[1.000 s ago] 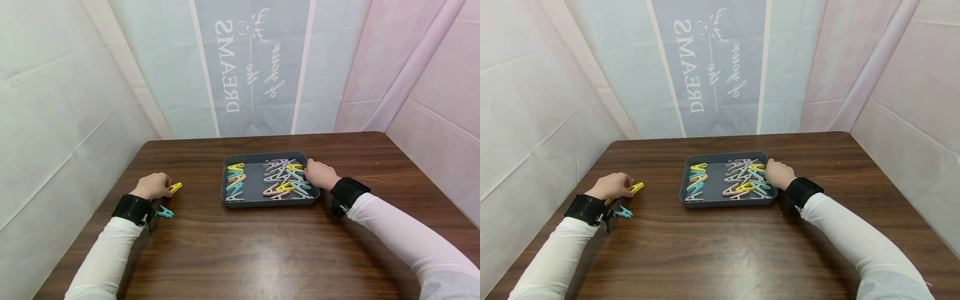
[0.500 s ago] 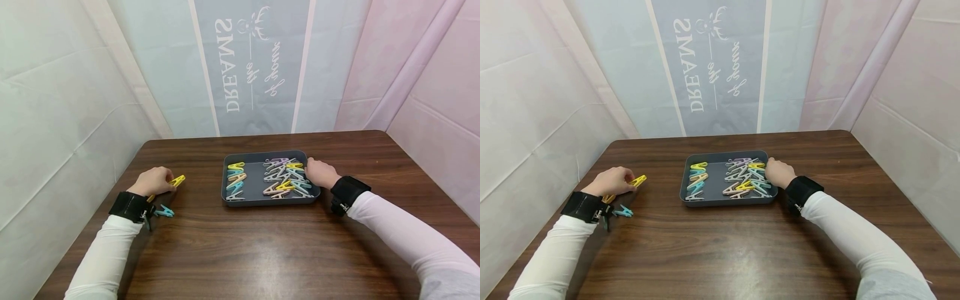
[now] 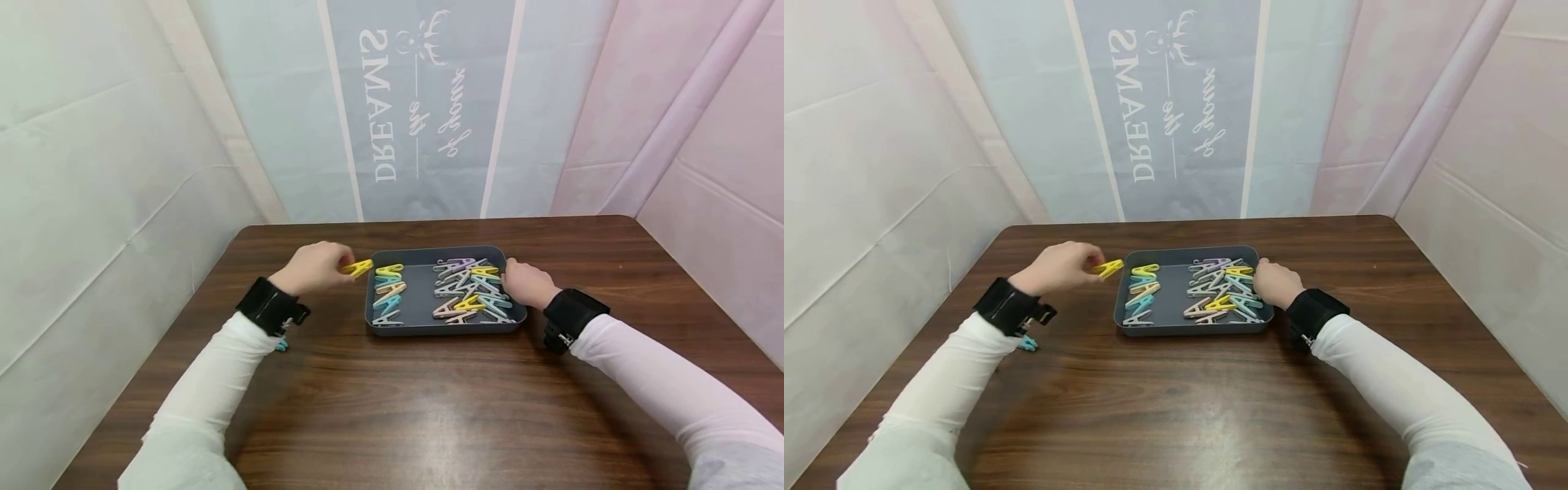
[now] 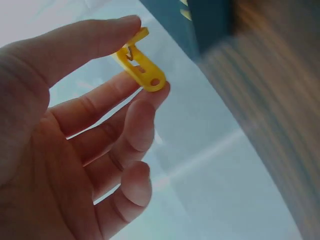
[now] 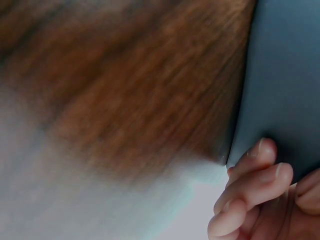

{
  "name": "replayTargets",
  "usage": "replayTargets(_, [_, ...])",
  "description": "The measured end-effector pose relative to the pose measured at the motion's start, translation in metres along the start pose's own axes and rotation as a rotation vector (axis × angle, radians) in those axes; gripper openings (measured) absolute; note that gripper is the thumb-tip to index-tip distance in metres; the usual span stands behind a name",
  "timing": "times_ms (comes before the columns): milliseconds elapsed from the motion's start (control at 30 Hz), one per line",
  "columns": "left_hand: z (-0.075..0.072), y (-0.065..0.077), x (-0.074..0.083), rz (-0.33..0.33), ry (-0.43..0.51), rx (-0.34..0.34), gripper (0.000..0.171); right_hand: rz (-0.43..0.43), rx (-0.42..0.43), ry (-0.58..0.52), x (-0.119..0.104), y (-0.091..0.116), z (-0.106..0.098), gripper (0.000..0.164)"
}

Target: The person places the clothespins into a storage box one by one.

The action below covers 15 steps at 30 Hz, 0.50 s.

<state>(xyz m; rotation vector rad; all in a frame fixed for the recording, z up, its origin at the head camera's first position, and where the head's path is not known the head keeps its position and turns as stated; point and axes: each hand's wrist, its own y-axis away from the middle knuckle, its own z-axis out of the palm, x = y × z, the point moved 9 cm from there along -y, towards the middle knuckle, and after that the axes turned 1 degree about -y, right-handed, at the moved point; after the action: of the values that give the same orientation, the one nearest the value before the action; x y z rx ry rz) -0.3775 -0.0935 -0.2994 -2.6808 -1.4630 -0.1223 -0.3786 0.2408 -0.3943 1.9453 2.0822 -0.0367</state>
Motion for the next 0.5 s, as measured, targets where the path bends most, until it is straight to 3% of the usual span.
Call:
replayTargets(267, [0.006,-0.062,0.066,0.127,-0.117,-0.079,0.024,0.001,0.008,0.005,0.002,-0.001,0.0,0.041])
replayTargets(500, [0.018,-0.102,0.093,0.138,-0.183,-0.101,0.015,-0.003,0.005,-0.008,0.0,0.0,0.0,0.039])
